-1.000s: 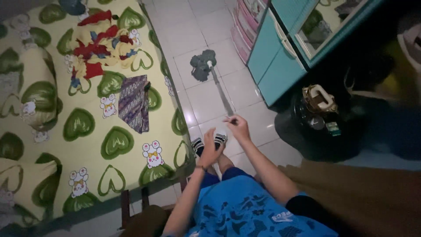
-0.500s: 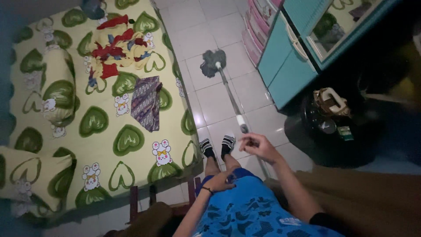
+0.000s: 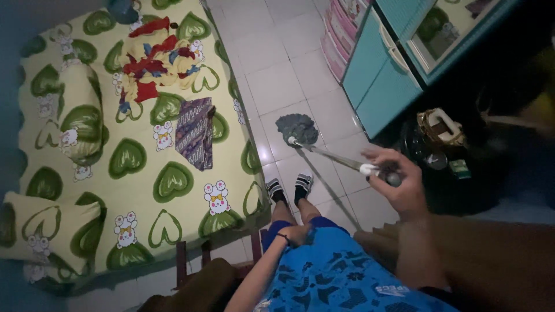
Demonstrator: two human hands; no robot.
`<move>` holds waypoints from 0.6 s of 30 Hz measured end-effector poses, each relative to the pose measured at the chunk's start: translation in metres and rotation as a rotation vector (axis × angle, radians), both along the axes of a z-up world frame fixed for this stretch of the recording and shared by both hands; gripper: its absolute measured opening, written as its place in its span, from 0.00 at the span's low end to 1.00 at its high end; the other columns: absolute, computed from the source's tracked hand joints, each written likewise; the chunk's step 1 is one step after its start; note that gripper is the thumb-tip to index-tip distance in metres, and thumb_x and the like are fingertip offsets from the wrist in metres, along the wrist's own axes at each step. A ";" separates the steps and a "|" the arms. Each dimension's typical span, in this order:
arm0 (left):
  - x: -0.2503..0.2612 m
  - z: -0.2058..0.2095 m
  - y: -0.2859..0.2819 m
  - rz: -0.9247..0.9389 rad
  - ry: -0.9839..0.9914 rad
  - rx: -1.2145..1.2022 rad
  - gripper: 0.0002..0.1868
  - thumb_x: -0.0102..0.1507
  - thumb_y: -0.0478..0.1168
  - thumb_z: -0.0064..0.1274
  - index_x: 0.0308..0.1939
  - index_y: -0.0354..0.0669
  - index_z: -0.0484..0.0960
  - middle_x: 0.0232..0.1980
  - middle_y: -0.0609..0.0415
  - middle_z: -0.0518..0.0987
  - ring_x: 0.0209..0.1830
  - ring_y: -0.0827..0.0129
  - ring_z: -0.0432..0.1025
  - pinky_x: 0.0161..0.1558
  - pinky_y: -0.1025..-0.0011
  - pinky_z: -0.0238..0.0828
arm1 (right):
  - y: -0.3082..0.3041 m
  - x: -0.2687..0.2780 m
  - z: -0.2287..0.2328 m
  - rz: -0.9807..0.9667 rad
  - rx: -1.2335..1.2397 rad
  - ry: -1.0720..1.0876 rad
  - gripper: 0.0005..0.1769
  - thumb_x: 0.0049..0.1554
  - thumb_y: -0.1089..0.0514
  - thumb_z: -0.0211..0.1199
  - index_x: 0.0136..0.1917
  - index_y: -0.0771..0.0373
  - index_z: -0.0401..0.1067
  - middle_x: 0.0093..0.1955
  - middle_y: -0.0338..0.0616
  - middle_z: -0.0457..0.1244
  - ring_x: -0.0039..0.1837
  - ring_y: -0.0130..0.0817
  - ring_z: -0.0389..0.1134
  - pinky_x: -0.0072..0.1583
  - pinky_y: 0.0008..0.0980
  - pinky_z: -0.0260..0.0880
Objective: Assembling a floor mop by connecting the handle segments and the mop head.
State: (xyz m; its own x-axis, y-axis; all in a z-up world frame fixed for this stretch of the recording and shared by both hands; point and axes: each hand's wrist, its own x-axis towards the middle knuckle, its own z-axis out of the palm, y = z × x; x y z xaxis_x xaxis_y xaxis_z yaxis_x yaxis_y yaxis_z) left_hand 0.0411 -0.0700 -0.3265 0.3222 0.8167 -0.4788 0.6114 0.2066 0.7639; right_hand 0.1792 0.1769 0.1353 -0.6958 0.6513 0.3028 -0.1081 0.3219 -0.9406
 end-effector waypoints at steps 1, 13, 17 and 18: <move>0.002 0.010 0.001 -0.004 -0.007 -0.004 0.35 0.56 0.48 0.63 0.59 0.33 0.67 0.44 0.29 0.81 0.43 0.42 0.78 0.41 0.49 0.75 | 0.000 0.000 -0.007 -0.004 -0.004 -0.007 0.21 0.48 0.72 0.65 0.54 0.59 0.68 0.66 0.52 0.65 0.67 0.40 0.68 0.65 0.42 0.72; 0.011 0.015 0.006 0.740 0.092 0.330 0.15 0.65 0.37 0.52 0.56 0.42 0.75 0.46 0.32 0.81 0.47 0.35 0.75 0.49 0.45 0.70 | 0.014 -0.015 -0.055 -0.131 -0.029 0.284 0.08 0.45 0.77 0.53 0.34 0.67 0.67 0.37 0.46 0.64 0.44 0.37 0.64 0.49 0.32 0.66; 0.002 -0.016 0.021 1.040 0.126 0.406 0.14 0.63 0.38 0.50 0.52 0.41 0.79 0.45 0.34 0.81 0.46 0.39 0.76 0.48 0.51 0.74 | 0.019 -0.023 -0.072 -0.195 0.111 0.474 0.04 0.41 0.70 0.50 0.32 0.67 0.64 0.33 0.46 0.61 0.36 0.37 0.62 0.41 0.29 0.64; -0.003 -0.024 0.029 1.016 0.204 0.522 0.19 0.58 0.37 0.54 0.53 0.37 0.77 0.45 0.32 0.81 0.45 0.37 0.75 0.48 0.50 0.73 | 0.021 -0.028 -0.075 -0.229 0.126 0.563 0.04 0.39 0.68 0.50 0.32 0.67 0.63 0.33 0.47 0.60 0.36 0.40 0.61 0.39 0.30 0.63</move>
